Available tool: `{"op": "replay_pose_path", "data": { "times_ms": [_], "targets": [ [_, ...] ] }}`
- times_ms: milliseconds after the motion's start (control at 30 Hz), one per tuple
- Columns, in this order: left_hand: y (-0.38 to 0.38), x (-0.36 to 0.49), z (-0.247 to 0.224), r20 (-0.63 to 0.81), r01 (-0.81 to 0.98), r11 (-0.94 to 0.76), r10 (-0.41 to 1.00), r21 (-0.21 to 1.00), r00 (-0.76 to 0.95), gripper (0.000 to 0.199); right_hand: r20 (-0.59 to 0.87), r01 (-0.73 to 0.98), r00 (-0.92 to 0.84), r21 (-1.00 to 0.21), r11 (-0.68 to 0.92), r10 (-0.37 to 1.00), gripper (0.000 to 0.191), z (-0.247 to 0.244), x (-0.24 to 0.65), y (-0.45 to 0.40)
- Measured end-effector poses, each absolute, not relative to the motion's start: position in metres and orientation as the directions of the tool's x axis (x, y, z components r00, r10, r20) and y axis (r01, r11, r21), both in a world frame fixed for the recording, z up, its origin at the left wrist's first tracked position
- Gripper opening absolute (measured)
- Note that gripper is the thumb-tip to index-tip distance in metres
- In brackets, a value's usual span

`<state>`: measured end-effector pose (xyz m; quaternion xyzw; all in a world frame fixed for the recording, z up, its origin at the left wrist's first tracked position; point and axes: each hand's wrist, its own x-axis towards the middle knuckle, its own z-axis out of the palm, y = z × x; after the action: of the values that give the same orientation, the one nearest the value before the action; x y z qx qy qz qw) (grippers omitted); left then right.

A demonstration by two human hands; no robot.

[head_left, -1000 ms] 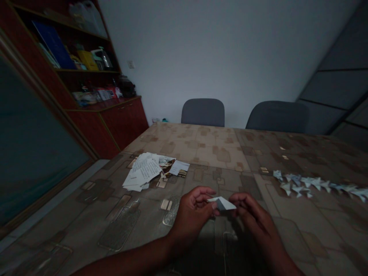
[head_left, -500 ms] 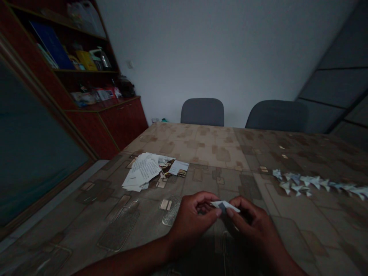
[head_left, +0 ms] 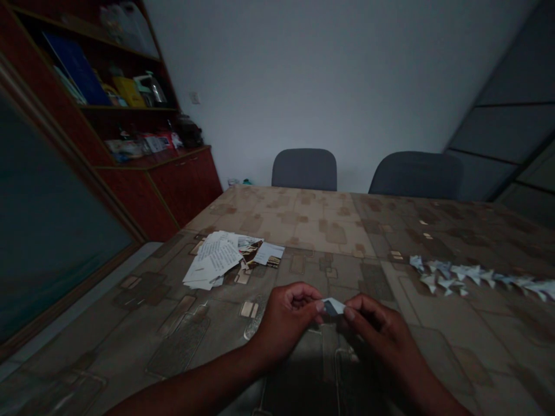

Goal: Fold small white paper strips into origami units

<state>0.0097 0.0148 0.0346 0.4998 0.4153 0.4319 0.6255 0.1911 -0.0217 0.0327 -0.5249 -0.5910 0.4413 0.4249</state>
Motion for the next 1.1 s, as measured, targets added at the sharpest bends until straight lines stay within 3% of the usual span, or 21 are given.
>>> {"op": "replay_pose_path", "data": {
  "times_ms": [167, 233, 267, 367, 500, 800, 1100],
  "targets": [
    [0.025, 0.004, 0.034, -0.142, -0.207, 0.223, 0.927, 0.953, 0.347, 0.02, 0.067, 0.315, -0.04, -0.946, 0.077, 0.997, 0.036, 0.036, 0.199, -0.018],
    [0.029, 0.001, 0.033, -0.174, -0.25, 0.298, 0.891, 0.921, 0.419, 0.026, 0.166, 0.372, -0.023, -0.914, 0.163, 0.986, 0.018, 0.037, 0.202, -0.016],
    [0.03, 0.0, 0.033, -0.187, -0.264, 0.336, 0.867, 0.904, 0.462, 0.029, 0.218, 0.393, -0.04, -0.894, 0.216, 0.975, 0.012, 0.037, 0.203, -0.015],
    [0.031, 0.0, 0.032, -0.2, -0.266, 0.408, 0.799, 0.873, 0.567, 0.034, 0.328, 0.41, -0.183, -0.832, 0.375, 0.927, 0.02, 0.039, 0.202, -0.015],
    [0.026, 0.003, 0.031, -0.19, -0.264, 0.392, 0.804, 0.881, 0.563, 0.034, 0.41, 0.389, -0.286, -0.776, 0.496, 0.866, 0.014, 0.041, 0.197, -0.015],
    [0.014, 0.008, 0.043, -0.066, -0.202, 0.182, 0.877, 0.962, 0.477, 0.032, 0.424, 0.456, -0.216, -0.753, 0.475, 0.88, 0.014, 0.044, 0.196, -0.016],
    [0.013, 0.009, 0.042, -0.125, -0.202, 0.245, 0.873, 0.948, 0.472, 0.034, 0.441, 0.47, -0.252, -0.722, 0.507, 0.861, 0.015, 0.05, 0.191, -0.018]
  ]
}}
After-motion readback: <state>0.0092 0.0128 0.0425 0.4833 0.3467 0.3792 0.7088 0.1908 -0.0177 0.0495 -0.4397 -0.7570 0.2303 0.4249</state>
